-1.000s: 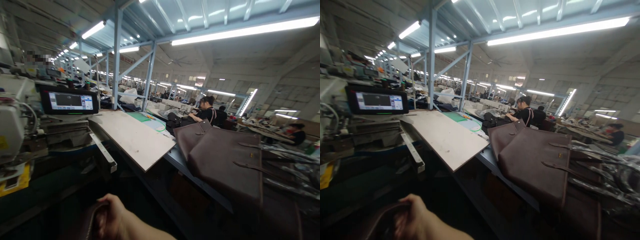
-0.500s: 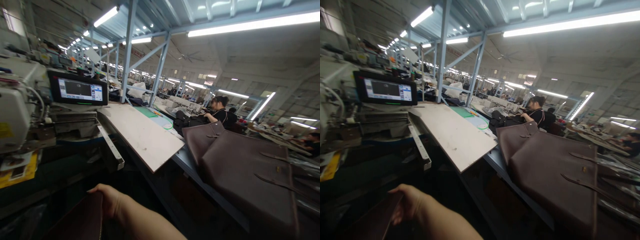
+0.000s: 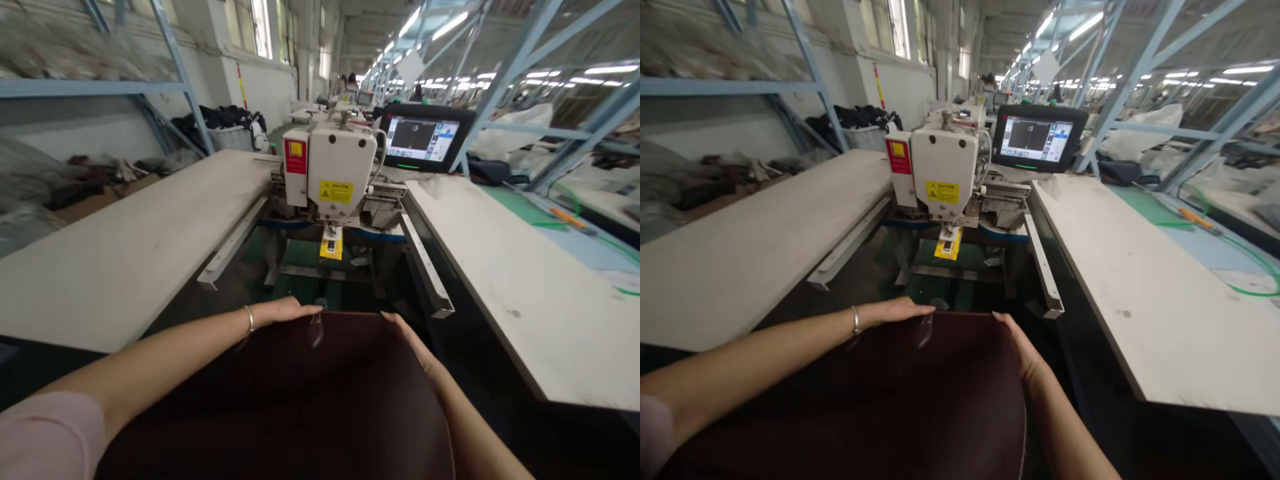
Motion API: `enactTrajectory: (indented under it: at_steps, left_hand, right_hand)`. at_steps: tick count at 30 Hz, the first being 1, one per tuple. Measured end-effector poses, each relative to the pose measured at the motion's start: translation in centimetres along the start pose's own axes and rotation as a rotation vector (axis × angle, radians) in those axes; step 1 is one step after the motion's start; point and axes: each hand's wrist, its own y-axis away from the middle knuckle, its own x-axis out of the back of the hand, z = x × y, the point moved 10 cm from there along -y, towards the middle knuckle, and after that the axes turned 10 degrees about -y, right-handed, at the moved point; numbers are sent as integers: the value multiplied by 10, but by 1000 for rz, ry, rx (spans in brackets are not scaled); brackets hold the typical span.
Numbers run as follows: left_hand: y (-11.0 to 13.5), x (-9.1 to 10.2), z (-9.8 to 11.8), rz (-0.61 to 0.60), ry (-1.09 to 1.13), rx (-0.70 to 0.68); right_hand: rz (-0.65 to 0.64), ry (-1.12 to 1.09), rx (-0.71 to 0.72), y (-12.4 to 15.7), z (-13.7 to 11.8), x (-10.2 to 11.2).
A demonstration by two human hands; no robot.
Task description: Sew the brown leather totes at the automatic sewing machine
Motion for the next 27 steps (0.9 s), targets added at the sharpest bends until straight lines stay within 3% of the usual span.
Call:
enactTrajectory:
  at_steps: [4, 7, 11, 15, 19, 21, 27]
  left_hand:
    - [-1, 54, 15, 90, 90, 59]
    - [8, 83, 19, 113, 135, 75]
    - [7, 93, 22, 78, 194, 51]
    - [-3, 100, 31, 88, 154, -42]
    - [-6, 104, 56, 9, 101, -254]
    - [-7, 112, 60, 14, 76, -252]
    - [-23, 137, 62, 60, -53, -181]
  right_hand:
    - [155, 44, -77, -16, -32, 29]
    - [163, 185, 52, -33, -80, 35]
    - [-112, 172, 131, -59, -121, -2]
    - [-341, 18, -33, -78, -116, -34]
    - [-298, 14, -162, -93, -102, -27]
    - [-282, 20, -178, -99, -103, -22]
    - [-201, 26, 36, -120, -148, 6]
